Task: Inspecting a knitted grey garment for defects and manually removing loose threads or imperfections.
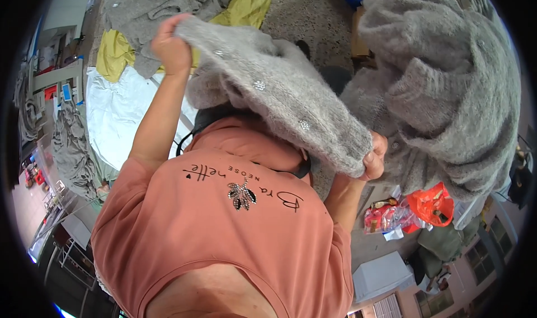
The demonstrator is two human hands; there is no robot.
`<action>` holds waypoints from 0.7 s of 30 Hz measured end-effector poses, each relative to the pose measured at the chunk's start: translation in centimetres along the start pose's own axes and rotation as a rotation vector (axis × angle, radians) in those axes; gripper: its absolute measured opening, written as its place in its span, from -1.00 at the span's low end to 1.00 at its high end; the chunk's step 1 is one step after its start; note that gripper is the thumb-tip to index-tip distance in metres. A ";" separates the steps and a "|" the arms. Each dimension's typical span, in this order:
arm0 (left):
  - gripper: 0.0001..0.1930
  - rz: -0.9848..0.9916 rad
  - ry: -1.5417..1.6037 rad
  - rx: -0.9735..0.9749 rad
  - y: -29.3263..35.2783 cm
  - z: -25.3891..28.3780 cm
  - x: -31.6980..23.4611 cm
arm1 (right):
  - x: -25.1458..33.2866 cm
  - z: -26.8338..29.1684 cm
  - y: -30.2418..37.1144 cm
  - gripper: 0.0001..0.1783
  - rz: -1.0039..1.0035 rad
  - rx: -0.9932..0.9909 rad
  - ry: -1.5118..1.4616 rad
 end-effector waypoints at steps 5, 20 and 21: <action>-0.86 -0.402 -0.028 -0.265 -4.8 7.9 -11.7 | -0.8 -1.5 -0.9 -0.76 -0.029 0.001 -0.033; -0.61 -0.555 -0.443 0.609 6.5 6.1 -7.2 | -3.5 1.4 -1.0 -0.68 -0.106 -0.151 0.136; -0.61 -0.571 -0.386 0.667 7.3 5.6 -6.5 | -3.6 1.5 -0.9 -0.69 -0.117 -0.152 0.120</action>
Point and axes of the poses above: each hand's wrist, its own y-axis away from the middle knuckle, its own z-axis out of the back of the hand, x = y × z, the point moved 6 cm from there along -y, towards the middle knuckle, and after that the axes turned 14 degrees about y, right-handed, at the moved point
